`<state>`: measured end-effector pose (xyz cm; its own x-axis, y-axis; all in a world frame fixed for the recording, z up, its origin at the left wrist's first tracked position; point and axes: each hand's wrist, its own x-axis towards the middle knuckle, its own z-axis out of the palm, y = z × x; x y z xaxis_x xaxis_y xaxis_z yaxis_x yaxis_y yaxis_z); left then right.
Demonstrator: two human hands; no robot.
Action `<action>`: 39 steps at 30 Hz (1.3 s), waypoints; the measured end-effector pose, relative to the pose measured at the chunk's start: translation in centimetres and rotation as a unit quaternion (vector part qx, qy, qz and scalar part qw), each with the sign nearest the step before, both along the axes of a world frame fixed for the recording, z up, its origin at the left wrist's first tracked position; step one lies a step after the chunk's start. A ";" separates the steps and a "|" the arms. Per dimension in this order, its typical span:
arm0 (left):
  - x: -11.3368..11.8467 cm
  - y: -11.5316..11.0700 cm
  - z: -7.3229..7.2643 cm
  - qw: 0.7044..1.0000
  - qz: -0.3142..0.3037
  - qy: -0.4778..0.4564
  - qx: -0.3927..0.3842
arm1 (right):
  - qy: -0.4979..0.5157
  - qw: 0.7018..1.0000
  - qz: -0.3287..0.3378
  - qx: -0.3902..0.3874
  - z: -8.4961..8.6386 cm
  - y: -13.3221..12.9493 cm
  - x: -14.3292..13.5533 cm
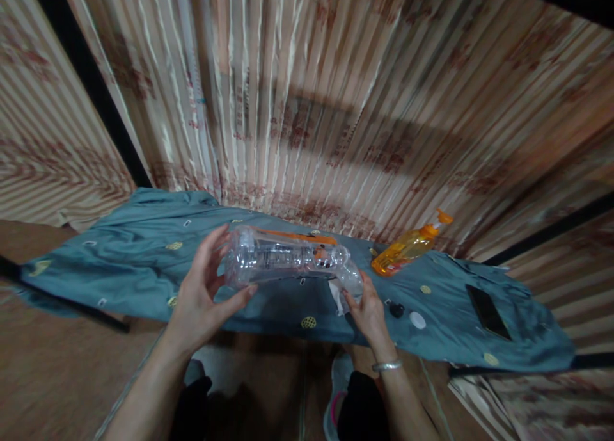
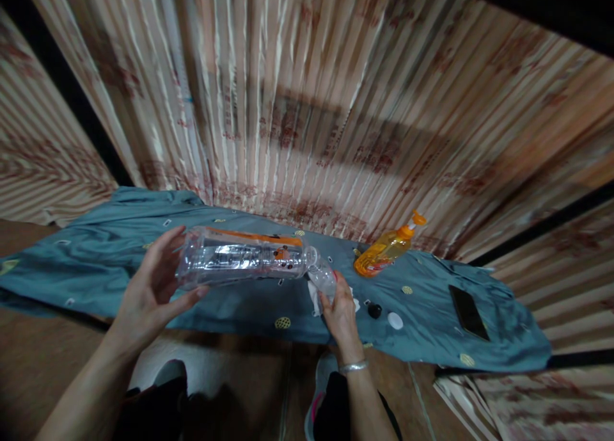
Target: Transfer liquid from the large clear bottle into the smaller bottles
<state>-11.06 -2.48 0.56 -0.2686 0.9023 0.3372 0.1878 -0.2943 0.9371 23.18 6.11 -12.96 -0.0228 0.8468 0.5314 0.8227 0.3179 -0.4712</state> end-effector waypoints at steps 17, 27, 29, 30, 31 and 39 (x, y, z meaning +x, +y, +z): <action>0.1 0.1 0.2 1.000 0.001 0.007 0.024 | -0.001 1.000 0.010 0.009 -0.1 0.0 0.1; 0.1 -0.1 0.4 1.000 0.000 0.014 0.027 | -0.003 1.000 0.014 0.012 -0.1 0.0 0.1; 0.2 -0.2 0.5 1.000 -0.001 0.012 0.023 | -0.004 1.000 0.015 0.013 0.0 -0.1 0.1; 0.2 -0.2 0.5 1.000 -0.002 0.011 0.021 | -0.004 1.000 0.015 0.012 0.0 -0.1 0.1; 0.2 -0.2 0.6 1.000 -0.003 0.010 0.021 | -0.005 1.000 0.015 0.011 0.0 -0.1 0.0; 0.4 -0.2 0.7 1.000 -0.002 0.014 0.020 | -0.002 1.000 0.017 0.007 0.0 0.0 0.2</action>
